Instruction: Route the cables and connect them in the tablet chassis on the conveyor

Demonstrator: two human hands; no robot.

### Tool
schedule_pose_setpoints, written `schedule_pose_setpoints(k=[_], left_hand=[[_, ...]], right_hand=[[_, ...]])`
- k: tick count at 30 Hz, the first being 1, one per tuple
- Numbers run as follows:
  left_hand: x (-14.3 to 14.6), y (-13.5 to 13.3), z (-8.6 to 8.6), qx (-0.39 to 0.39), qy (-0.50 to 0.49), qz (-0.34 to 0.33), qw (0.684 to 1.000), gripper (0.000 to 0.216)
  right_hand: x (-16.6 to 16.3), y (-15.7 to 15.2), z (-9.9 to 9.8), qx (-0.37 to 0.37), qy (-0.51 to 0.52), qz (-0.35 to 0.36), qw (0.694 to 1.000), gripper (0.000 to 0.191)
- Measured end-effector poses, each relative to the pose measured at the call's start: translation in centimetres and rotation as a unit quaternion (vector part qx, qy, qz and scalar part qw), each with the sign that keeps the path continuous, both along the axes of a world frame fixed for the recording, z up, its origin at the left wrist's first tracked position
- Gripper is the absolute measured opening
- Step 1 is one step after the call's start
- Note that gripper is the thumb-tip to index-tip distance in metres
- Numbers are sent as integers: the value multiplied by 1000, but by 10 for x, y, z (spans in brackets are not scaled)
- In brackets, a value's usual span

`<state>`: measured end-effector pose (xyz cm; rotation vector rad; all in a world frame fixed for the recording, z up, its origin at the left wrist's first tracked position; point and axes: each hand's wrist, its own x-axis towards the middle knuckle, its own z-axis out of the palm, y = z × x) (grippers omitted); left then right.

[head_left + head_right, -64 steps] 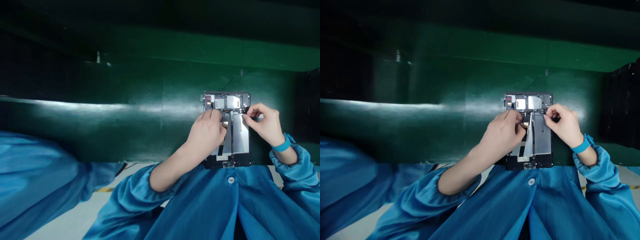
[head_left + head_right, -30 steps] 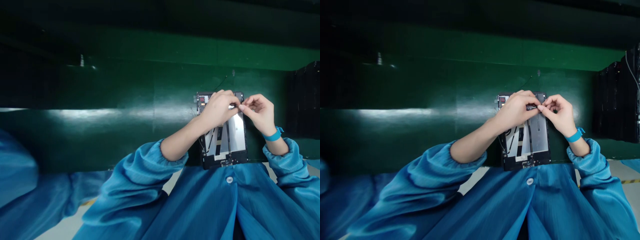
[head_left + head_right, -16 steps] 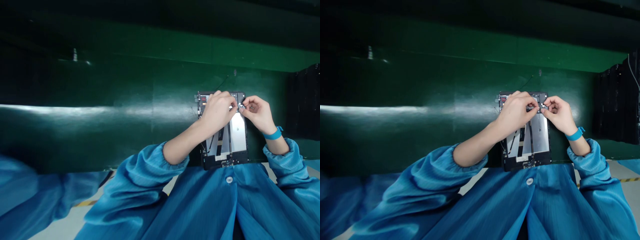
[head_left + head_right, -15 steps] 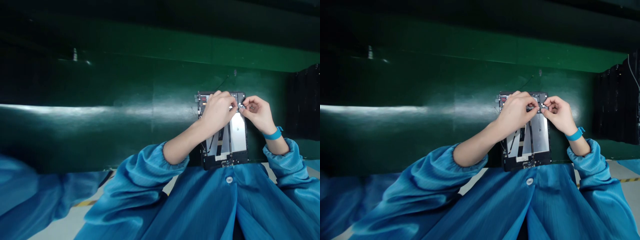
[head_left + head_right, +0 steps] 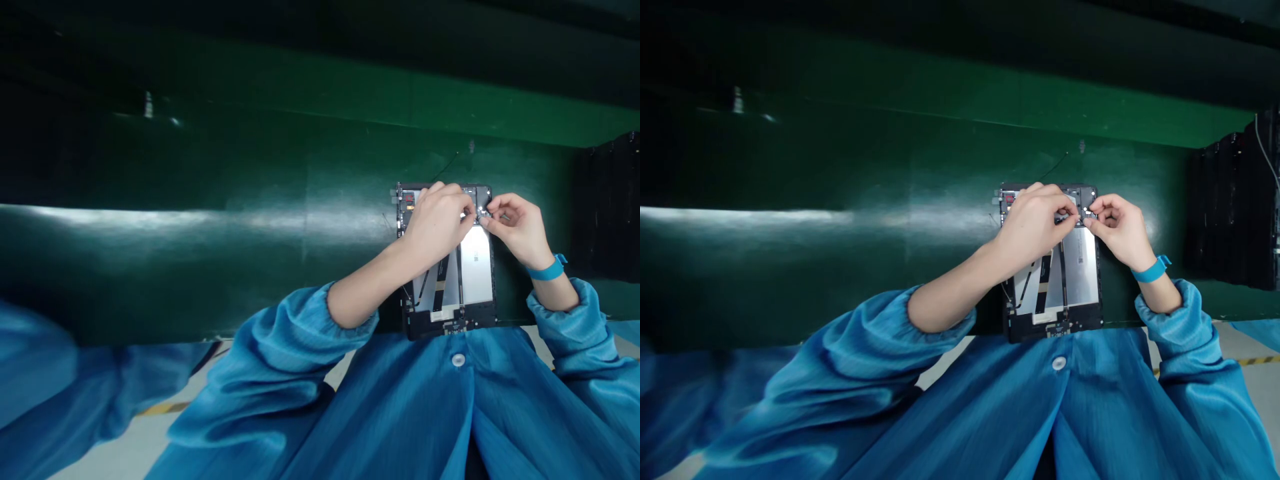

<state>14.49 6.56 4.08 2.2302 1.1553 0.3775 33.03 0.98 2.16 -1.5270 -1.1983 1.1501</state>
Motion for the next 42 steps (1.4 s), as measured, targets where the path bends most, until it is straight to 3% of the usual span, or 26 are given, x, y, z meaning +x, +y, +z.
schedule_pose_setpoints(k=[7,10,12,14,15,17,20,22,24,26,30,32,37,42], left_hand=[[6,1,-3,-7,-1,-1,1000,20],[-8,2,2,5,-52,5,999,13],[-33,2,8,33,-105,71,991,16],[-66,-2,9,38,-127,184,974,18],[-82,-6,7,9,-117,237,964,14],[-107,-16,-3,-129,-76,280,948,18],[-119,-33,-26,-346,-97,243,901,19],[-116,-44,-34,-391,-167,240,873,12],[-112,-53,-30,-364,-227,266,863,11],[-114,-61,-15,-309,-271,270,871,12],[-124,-74,22,-222,-316,141,911,6],[-125,-79,29,-212,-316,100,919,1],[-114,-91,8,-290,-326,202,877,29],[-103,-104,-13,-379,-323,211,841,27]], right_hand=[[-7,-2,0,18,-54,-6,998,18],[-11,-2,0,44,-121,-18,992,15],[-12,-3,-1,55,-139,-15,989,16],[-11,-5,2,57,-131,-13,990,18],[-12,-7,5,60,-128,-18,990,19],[-16,-14,15,78,-139,-28,987,19],[-34,-27,38,107,-176,39,978,10],[-54,-36,51,110,-189,135,967,9],[-76,-41,55,105,-203,205,952,15],[-95,-42,53,88,-226,249,938,24],[-106,-37,43,58,-237,361,900,4],[-96,-34,43,67,-229,392,888,12],[-67,-21,50,122,-212,435,866,17],[-74,-7,36,198,-223,421,857,24]])
